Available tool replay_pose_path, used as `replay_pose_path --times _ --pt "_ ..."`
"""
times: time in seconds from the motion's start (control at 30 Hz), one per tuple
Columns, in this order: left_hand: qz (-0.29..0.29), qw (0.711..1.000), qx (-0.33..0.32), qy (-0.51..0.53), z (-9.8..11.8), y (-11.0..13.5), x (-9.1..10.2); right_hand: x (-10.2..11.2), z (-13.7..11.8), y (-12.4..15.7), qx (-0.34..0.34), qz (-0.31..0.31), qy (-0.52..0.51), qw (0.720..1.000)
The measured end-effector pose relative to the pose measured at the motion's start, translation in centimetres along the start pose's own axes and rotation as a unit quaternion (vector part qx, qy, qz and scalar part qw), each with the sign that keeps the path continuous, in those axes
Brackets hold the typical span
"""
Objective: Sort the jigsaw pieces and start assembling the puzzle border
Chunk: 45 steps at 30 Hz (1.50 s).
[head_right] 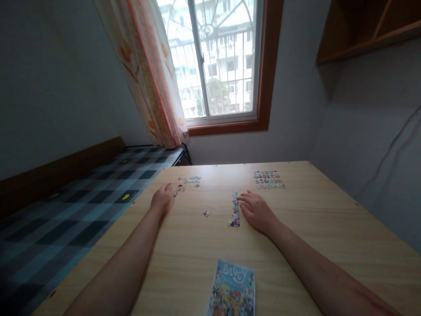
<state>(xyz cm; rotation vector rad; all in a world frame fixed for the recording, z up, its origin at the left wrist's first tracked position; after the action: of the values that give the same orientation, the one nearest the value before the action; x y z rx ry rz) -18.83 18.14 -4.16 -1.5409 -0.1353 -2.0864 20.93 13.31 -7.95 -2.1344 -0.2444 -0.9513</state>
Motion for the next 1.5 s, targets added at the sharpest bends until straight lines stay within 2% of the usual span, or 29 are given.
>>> replay_pose_path --times 0.1,0.3,0.57,0.73,0.83,0.93,1.03,1.1,1.2,1.3,1.5 --pt "-0.014 1.000 0.010 -0.011 -1.0 -0.7 -1.1 0.0 0.0 0.0 -0.009 0.003 0.007 1.000" --pt "-0.026 0.998 -0.008 -0.048 -0.4 -0.5 -2.4 -0.1 0.4 0.0 -0.014 0.013 0.001 1.000" --pt "0.003 0.996 0.056 -0.075 -1.7 -0.3 -1.1 0.1 0.4 -0.2 -0.015 0.020 -0.008 1.000" --pt "0.001 0.991 0.094 -0.096 -3.0 1.3 -0.6 0.1 0.3 -0.3 -0.018 0.029 -0.008 0.999" --pt "-0.014 0.989 0.089 -0.114 -3.8 3.0 -0.3 0.1 0.4 -0.3 -0.017 0.032 -0.011 0.999" --pt "-0.034 0.988 0.048 -0.144 -4.4 5.4 0.2 0.0 0.4 -0.3 -0.013 0.037 -0.017 0.999" --pt "-0.029 0.987 -0.028 -0.154 -4.4 8.4 1.1 0.0 0.5 -0.2 -0.008 0.045 -0.021 0.999" --pt "-0.020 0.988 -0.098 -0.122 -3.8 10.4 1.9 0.0 0.5 -0.2 -0.005 0.049 -0.021 0.999" --pt "-0.010 0.978 -0.202 -0.053 -2.2 13.1 3.1 0.1 0.5 -0.2 -0.006 0.052 -0.020 0.998" --pt "-0.020 0.964 -0.265 -0.008 -0.2 15.2 3.5 0.3 0.4 -0.3 -0.008 0.053 -0.015 0.998" --pt "-0.121 0.910 -0.391 0.062 5.4 18.6 2.3 0.4 0.3 -0.4 -0.006 0.055 -0.012 0.998"
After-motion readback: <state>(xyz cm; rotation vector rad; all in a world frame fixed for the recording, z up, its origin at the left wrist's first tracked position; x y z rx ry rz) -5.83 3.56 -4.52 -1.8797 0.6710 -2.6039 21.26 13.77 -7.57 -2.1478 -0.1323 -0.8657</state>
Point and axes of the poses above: each hand's wrist, its own y-axis away from the middle knuckle, its own x-axis out of the back of the hand, z = x × y, the point moved 5 cm from there along -y, towards the middle knuckle, and after that the axes turned 10 degrees about x, right-handed, at the moved point
